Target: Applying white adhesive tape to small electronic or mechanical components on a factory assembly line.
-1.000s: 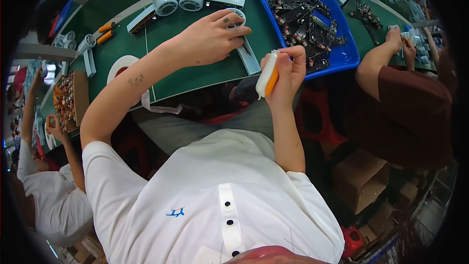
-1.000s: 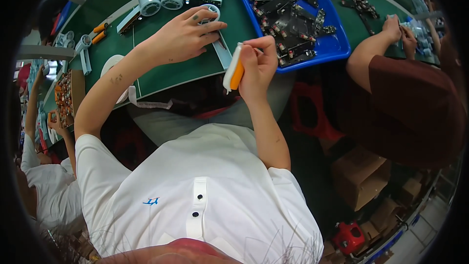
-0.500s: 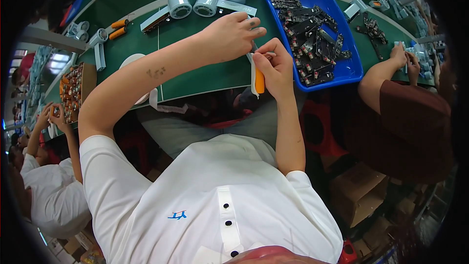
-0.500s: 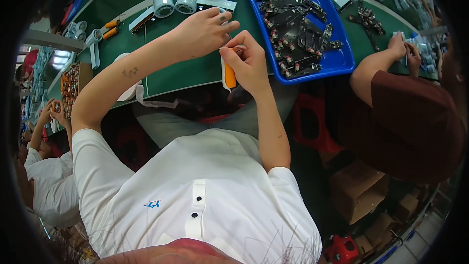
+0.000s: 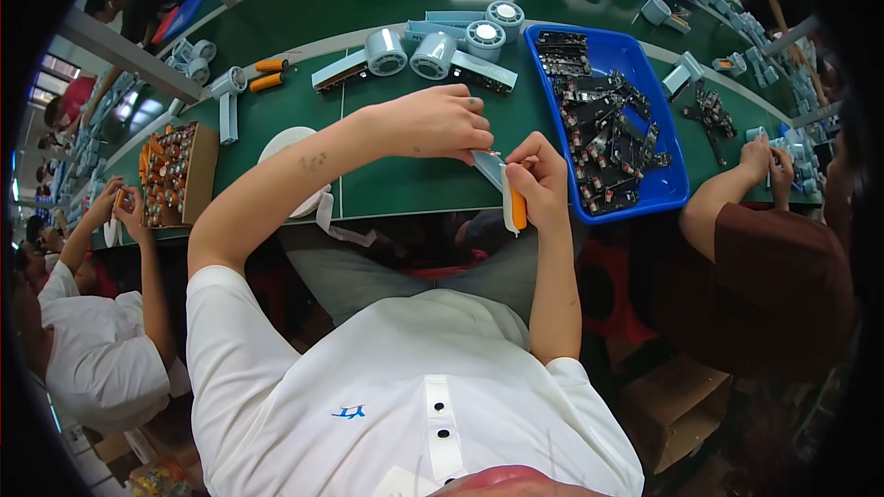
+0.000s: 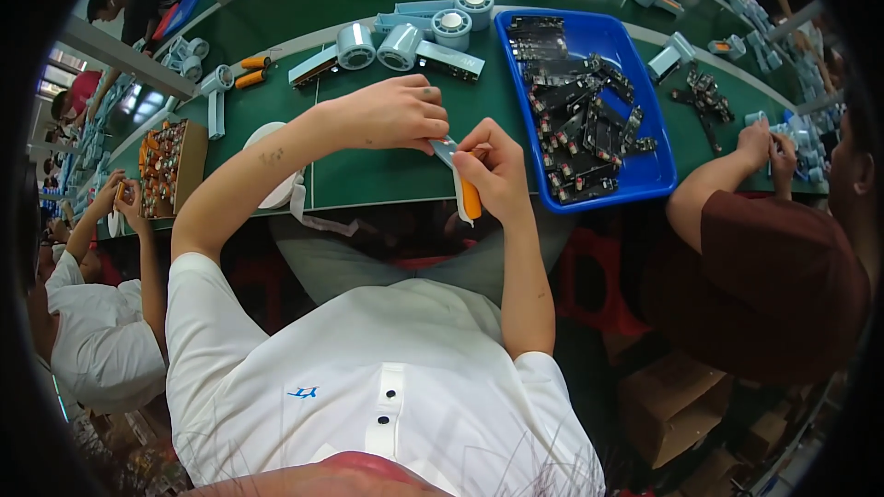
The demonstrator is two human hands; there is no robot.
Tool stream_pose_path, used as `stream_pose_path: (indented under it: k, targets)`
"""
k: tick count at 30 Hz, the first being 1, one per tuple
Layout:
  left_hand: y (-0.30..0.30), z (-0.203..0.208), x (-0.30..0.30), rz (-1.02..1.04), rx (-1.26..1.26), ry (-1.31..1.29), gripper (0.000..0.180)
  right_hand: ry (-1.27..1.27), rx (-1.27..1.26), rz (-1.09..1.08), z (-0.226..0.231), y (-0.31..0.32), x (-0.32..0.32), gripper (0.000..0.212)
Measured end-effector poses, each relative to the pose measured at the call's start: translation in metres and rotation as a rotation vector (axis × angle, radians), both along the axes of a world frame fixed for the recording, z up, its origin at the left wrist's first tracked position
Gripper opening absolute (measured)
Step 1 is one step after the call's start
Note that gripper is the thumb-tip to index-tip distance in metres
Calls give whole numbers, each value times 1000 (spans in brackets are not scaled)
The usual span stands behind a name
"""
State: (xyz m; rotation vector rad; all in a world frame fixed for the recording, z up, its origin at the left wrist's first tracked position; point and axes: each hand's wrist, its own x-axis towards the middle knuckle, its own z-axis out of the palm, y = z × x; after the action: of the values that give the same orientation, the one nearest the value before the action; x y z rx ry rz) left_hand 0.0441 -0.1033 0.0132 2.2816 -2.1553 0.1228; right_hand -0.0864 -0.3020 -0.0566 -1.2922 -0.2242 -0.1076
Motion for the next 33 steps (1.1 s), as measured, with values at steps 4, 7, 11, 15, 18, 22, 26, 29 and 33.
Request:
stream_pose_path:
  k: [4,7,11,15,18,22,26,29,33]
  targets:
    - [12,-17,-8,60,-212,-51,17,-133,160,-230,-19,14,4,14]
    - [12,-33,-18,102,-304,-92,18,-245,50,-487,-20,14,-4,19]
    - [8,-36,-16,135,-312,-238,19,-531,-403,-1005,-16,8,-8,24]
    - [6,-40,-17,169,-342,-277,16,-712,-602,-761,-35,0,-12,27]
    - [6,-43,-19,193,-340,-259,18,-724,-659,-732,-38,-4,-17,30]
    - [5,-47,-20,212,-342,-254,19,-743,-715,-718,-37,-2,-21,33]
    - [4,-50,-19,213,-363,-271,19,-754,-731,-748,-29,3,-20,32]
    - [4,-52,-17,202,-400,-289,17,-832,-802,-732,-23,6,-18,32]
    - [4,-52,-19,219,-397,-282,17,-890,-904,-750,-19,9,-14,35]
